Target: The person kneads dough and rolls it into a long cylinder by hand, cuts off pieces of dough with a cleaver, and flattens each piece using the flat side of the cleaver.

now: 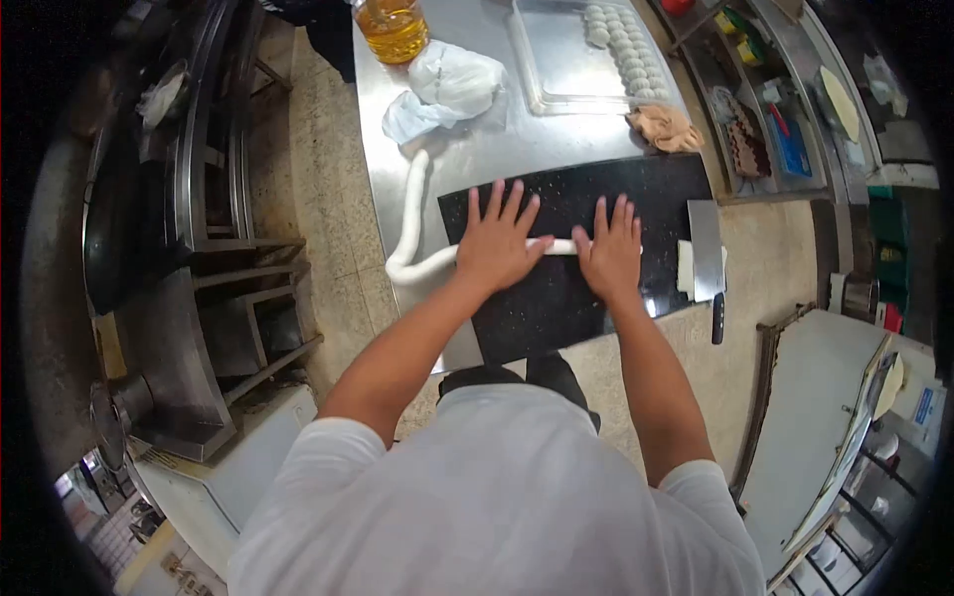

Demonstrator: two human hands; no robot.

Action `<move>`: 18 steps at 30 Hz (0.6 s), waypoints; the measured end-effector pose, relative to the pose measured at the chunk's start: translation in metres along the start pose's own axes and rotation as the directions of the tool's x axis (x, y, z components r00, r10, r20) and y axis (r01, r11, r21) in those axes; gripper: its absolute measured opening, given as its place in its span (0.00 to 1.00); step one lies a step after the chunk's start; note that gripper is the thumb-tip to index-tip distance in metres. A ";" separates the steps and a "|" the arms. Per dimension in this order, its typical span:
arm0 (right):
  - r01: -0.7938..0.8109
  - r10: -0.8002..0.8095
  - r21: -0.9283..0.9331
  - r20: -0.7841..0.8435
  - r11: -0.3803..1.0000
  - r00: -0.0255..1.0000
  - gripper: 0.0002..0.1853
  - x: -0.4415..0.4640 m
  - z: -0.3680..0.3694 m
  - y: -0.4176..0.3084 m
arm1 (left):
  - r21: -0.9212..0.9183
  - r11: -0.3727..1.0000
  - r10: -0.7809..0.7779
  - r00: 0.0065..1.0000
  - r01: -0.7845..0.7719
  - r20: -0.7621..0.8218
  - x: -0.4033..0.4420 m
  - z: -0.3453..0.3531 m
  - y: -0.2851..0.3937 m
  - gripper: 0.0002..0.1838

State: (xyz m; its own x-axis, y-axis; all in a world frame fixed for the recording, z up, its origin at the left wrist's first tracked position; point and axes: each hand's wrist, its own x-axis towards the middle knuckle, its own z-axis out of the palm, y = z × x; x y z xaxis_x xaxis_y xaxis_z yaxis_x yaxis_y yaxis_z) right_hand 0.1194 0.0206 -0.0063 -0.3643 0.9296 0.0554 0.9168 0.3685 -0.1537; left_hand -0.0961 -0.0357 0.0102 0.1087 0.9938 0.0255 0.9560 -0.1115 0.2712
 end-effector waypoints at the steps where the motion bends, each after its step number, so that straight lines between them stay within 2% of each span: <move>1: 0.042 -0.042 -0.004 0.032 0.999 0.999 0.42 -0.037 -0.006 0.001 | -0.005 0.999 0.048 0.999 -0.048 -0.003 -0.027 -0.004 0.012 0.37; 4: 0.117 -0.124 0.108 0.058 0.987 0.991 0.41 -0.121 -0.033 0.006 | -0.128 0.985 0.123 0.991 -0.115 0.052 -0.103 0.006 0.041 0.38; 6: 0.112 -0.121 0.066 0.163 0.992 0.979 0.41 -0.143 -0.046 0.013 | -0.129 0.985 0.129 0.986 -0.115 0.102 -0.136 0.003 0.061 0.38; 8: 0.127 -0.143 0.108 0.156 0.986 0.977 0.40 -0.133 -0.042 0.024 | -0.078 0.996 0.051 0.986 -0.038 0.158 -0.131 0.004 0.076 0.37; 10: 0.170 -0.188 0.170 0.095 0.971 0.977 0.37 -0.101 -0.035 0.031 | -0.108 0.987 0.132 0.987 -0.122 0.091 -0.096 -0.005 0.087 0.37; 11: 0.187 -0.199 0.190 0.043 0.964 0.979 0.36 -0.078 -0.030 0.032 | -0.259 0.956 0.157 0.987 -0.140 0.046 -0.071 -0.006 0.094 0.36; 12: 0.209 -0.214 0.162 0.015 0.964 0.977 0.35 -0.051 -0.023 0.035 | -0.287 0.950 0.144 0.988 -0.125 0.048 -0.045 -0.002 0.102 0.36; 13: 0.230 -0.231 0.135 -0.012 0.964 0.973 0.34 -0.026 -0.017 0.037 | -0.159 0.987 0.062 0.987 -0.038 0.150 -0.016 0.005 0.107 0.36; 14: 0.210 -0.211 0.117 0.000 0.971 0.977 0.34 -0.005 -0.012 0.034 | -0.071 0.997 -0.038 0.998 0.041 0.040 0.007 0.025 0.097 0.37; 15: 0.193 -0.194 0.097 0.003 0.976 0.981 0.34 0.018 -0.009 0.031 | -0.014 0.999 -0.040 0.996 0.039 -0.079 0.025 0.034 0.087 0.38; 16: 0.178 -0.177 0.141 -0.022 0.974 0.984 0.34 0.036 -0.003 0.031 | 0.035 0.993 -0.111 0.992 0.113 -0.060 0.042 0.034 0.082 0.38; 17: 0.157 -0.152 0.186 -0.040 0.970 0.987 0.34 0.047 0.001 0.033 | -0.039 0.973 -0.231 0.972 0.229 -0.043 0.055 0.033 0.083 0.39; 18: 0.178 -0.178 0.260 -0.024 0.949 0.984 0.32 0.052 -0.005 0.034 | -0.024 0.972 -0.236 0.969 0.235 -0.073 0.055 0.039 0.077 0.39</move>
State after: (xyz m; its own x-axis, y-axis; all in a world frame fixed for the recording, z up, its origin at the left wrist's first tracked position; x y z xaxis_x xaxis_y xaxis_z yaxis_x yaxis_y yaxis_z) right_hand 0.1330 0.0813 -0.0038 -0.5176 0.8491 0.1053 0.7628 0.5136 -0.3929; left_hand -0.0058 0.0103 -0.0051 -0.1403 0.9896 0.0306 0.9479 0.1253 0.2930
